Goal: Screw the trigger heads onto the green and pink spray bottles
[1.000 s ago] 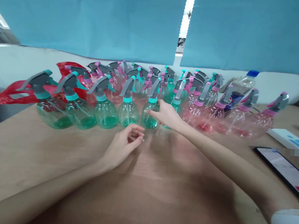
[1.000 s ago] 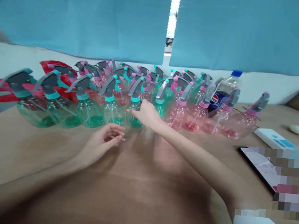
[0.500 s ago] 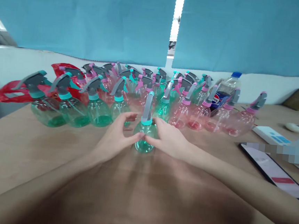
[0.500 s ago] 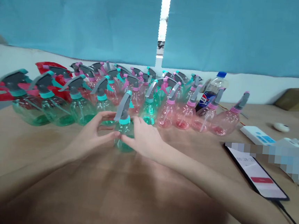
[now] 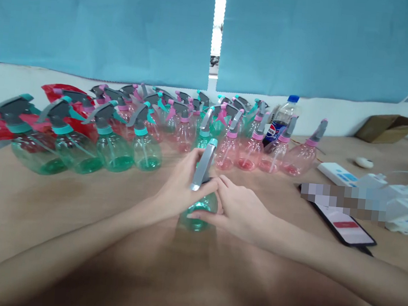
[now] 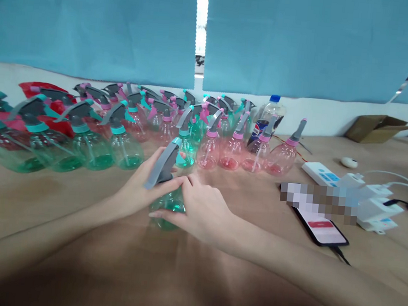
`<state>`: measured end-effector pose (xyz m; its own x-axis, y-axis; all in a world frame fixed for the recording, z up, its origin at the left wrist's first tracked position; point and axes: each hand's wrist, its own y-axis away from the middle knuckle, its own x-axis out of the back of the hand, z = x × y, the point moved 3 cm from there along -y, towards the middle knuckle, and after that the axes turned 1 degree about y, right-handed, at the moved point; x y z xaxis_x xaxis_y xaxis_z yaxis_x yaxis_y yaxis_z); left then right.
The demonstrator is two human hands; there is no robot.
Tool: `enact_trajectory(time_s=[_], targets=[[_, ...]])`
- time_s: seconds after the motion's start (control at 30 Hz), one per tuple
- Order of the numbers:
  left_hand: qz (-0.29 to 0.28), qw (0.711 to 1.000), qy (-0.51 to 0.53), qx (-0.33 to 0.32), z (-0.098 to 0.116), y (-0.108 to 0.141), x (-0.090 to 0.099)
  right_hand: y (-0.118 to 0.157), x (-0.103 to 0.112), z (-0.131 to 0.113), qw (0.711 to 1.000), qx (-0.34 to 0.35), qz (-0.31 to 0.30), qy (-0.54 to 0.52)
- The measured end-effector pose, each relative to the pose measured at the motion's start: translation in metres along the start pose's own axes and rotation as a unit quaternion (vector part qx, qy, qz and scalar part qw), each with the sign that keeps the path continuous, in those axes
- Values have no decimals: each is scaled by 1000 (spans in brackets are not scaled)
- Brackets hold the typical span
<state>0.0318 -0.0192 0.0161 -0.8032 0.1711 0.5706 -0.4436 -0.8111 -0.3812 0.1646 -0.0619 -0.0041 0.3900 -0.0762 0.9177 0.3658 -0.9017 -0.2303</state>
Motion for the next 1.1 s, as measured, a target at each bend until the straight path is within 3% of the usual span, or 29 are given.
enact_trajectory(time_s=[0.2,0.3,0.47,0.67,0.87,1.1], targets=[[20,998,65,14,-10,-4,2,3,-4,39,1000,18,-21,-9],[43,996,79,24,-16,-7,3,1,-16,69,998,44,-32,-21],[27,996,78,18,-20,-18,7,-5,-40,102,992,91,-32,-80],[21,997,67,-14,-30,-26,13,-3,-57,107,990,98,-18,-103],[-11,996,84,-1,-30,-26,12,-2,-57,108,990,95,-23,-102],[-1,999,48,-11,-24,-28,16,-2,-56,108,990,89,-22,-104]])
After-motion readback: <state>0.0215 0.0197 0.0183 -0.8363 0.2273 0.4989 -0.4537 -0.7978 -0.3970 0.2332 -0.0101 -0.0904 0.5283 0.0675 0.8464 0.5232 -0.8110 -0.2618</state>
